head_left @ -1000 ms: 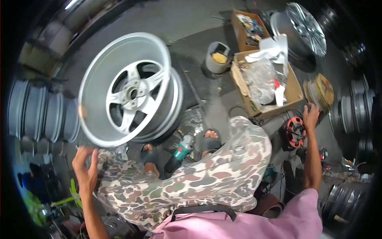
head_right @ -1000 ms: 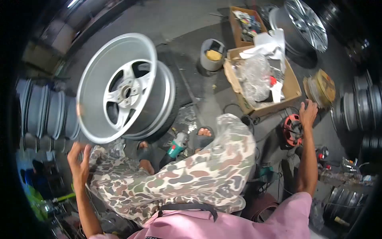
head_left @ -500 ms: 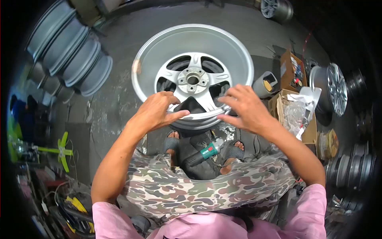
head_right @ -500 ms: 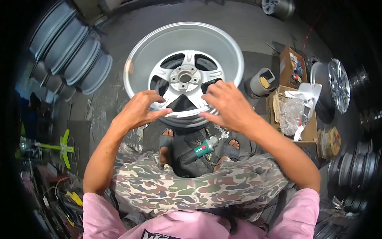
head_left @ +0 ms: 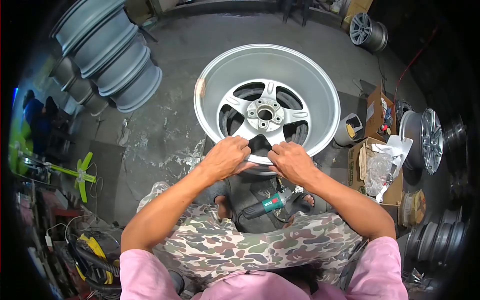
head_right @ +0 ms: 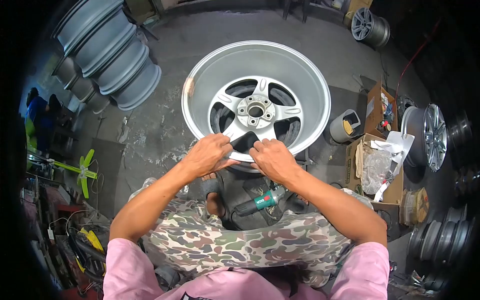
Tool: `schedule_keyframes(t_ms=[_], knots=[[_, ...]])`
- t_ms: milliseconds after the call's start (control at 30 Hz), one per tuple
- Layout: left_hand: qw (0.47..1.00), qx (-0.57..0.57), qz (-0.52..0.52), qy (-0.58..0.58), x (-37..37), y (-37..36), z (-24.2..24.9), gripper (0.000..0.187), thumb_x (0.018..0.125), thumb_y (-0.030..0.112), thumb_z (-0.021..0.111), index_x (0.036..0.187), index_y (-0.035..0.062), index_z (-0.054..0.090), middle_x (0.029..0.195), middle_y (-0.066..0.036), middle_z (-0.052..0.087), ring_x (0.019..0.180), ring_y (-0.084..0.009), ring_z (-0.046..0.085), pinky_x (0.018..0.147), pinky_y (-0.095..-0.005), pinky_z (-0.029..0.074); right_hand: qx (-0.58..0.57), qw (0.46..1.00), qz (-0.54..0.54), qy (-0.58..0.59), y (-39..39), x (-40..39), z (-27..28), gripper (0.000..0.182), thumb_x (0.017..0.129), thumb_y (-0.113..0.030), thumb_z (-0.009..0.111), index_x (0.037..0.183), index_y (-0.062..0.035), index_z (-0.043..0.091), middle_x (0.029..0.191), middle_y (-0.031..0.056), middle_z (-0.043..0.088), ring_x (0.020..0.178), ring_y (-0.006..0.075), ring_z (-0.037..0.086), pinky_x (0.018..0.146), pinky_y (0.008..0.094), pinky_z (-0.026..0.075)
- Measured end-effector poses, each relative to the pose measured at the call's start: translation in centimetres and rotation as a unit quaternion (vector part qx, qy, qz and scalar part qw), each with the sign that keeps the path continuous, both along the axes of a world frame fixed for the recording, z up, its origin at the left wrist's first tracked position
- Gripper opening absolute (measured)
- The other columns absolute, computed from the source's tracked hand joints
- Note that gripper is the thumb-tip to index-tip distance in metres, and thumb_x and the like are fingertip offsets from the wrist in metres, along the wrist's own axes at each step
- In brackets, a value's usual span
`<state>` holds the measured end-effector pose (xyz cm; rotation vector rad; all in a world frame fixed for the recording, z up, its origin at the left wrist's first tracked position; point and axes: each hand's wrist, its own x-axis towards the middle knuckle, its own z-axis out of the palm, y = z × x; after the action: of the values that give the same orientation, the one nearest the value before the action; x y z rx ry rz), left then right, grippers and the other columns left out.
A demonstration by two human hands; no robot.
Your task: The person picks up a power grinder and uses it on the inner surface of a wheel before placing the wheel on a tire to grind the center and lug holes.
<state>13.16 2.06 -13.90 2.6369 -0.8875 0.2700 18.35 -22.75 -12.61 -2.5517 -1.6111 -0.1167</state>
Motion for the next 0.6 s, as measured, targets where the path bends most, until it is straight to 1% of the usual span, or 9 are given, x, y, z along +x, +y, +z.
schedule_keyframes(t_ms=[100, 167, 267, 300, 400, 433, 467, 533, 600], knots=[[0.999, 0.031, 0.007, -0.023, 0.0, -0.8, -0.6, 0.037, 0.083, 0.037, 0.078, 0.08, 0.0024, 0.067, 0.086, -0.01, 0.062, 0.085, -0.029, 0.065, 0.078, -0.0408, 0.053, -0.023, 1.0, -0.006, -0.004, -0.4, 0.2, -0.3, 0.026, 0.08, -0.028, 0.078, 0.085, -0.0074, 0.063, 0.086, 0.0082, 0.063, 0.086, 0.025, 0.067, 0.076, 0.0385, 0.053], [0.997, 0.059, 0.007, -0.042, 0.0, -1.4, -1.0, 0.038, 0.083, 0.039, 0.077, 0.08, 0.0032, 0.066, 0.085, -0.01, 0.063, 0.086, -0.0275, 0.066, 0.077, -0.0401, 0.053, -0.036, 0.997, 0.047, -0.04, -0.6, 0.7, -0.6, 0.016, 0.083, -0.02, 0.073, 0.083, -0.0058, 0.066, 0.082, 0.0097, 0.066, 0.079, 0.0247, 0.07, 0.07, 0.0369, 0.055], [0.998, 0.045, -0.011, -0.043, -1.3, -2.7, -0.7, 0.038, 0.086, 0.04, 0.076, 0.081, 0.0033, 0.066, 0.084, -0.01, 0.063, 0.083, -0.0266, 0.066, 0.075, -0.0387, 0.053, -0.075, 0.995, 0.055, -0.04, -2.0, -0.5, 0.7, 0.013, 0.081, -0.018, 0.071, 0.08, -0.0051, 0.066, 0.079, 0.0095, 0.066, 0.079, 0.0253, 0.071, 0.069, 0.0371, 0.056], [0.998, 0.035, -0.013, -0.059, -1.8, -3.2, -0.5, 0.039, 0.086, 0.039, 0.076, 0.079, 0.0035, 0.064, 0.082, -0.01, 0.063, 0.08, -0.0262, 0.066, 0.072, -0.0384, 0.053, -0.081, 0.995, 0.055, -0.026, -2.5, -0.9, 1.4, 0.014, 0.08, -0.018, 0.071, 0.08, -0.005, 0.065, 0.08, 0.0094, 0.067, 0.081, 0.0248, 0.072, 0.071, 0.0367, 0.056], [0.998, -0.002, -0.011, -0.061, -3.3, -3.9, 2.3, 0.039, 0.085, 0.039, 0.077, 0.075, 0.0046, 0.062, 0.08, -0.01, 0.062, 0.075, -0.0263, 0.066, 0.067, -0.0379, 0.051, -0.042, 0.997, 0.061, -0.023, -3.4, -2.1, 5.0, 0.017, 0.081, -0.02, 0.072, 0.079, -0.0053, 0.064, 0.081, 0.009, 0.067, 0.081, 0.0246, 0.071, 0.071, 0.0371, 0.056], [0.996, -0.028, -0.001, -0.082, -3.6, -3.8, 3.4, 0.042, 0.083, 0.04, 0.08, 0.071, 0.0063, 0.059, 0.073, -0.008, 0.059, 0.068, -0.0252, 0.063, 0.063, -0.037, 0.05, -0.025, 0.998, 0.055, -0.022, -3.5, -2.5, 6.7, 0.021, 0.08, -0.024, 0.076, 0.079, -0.0073, 0.063, 0.081, 0.0077, 0.067, 0.081, 0.0235, 0.07, 0.072, 0.0378, 0.054], [0.996, -0.027, -0.004, -0.08, -3.9, -3.8, 4.6, 0.042, 0.083, 0.04, 0.08, 0.071, 0.0063, 0.059, 0.073, -0.008, 0.059, 0.068, -0.0252, 0.063, 0.063, -0.037, 0.05, -0.023, 0.998, 0.052, -0.02, -3.4, -2.9, 8.6, 0.021, 0.08, -0.024, 0.076, 0.079, -0.0073, 0.063, 0.081, 0.0077, 0.067, 0.081, 0.0235, 0.07, 0.072, 0.0378, 0.054], [0.988, -0.085, 0.028, -0.123, -4.2, -3.8, 7.4, 0.044, 0.078, 0.041, 0.085, 0.072, 0.007, 0.058, 0.067, -0.004, 0.054, 0.061, -0.0237, 0.059, 0.059, -0.0384, 0.046, 0.017, 0.999, 0.03, -0.037, -3.5, -3.3, 12.2, 0.025, 0.08, -0.027, 0.079, 0.078, -0.0095, 0.061, 0.078, 0.005, 0.065, 0.079, 0.022, 0.067, 0.074, 0.0371, 0.049], [0.98, -0.11, 0.036, -0.161, -4.2, -4.2, 11.0, 0.046, 0.076, 0.043, 0.086, 0.068, 0.0085, 0.056, 0.062, -0.003, 0.053, 0.057, -0.0221, 0.055, 0.057, -0.0362, 0.043, 0.07, 0.997, 0.016, -0.035, -3.8, -3.4, 15.0, 0.028, 0.081, -0.031, 0.08, 0.078, -0.0108, 0.061, 0.075, 0.0038, 0.061, 0.075, 0.0218, 0.064, 0.078, 0.0371, 0.045]])
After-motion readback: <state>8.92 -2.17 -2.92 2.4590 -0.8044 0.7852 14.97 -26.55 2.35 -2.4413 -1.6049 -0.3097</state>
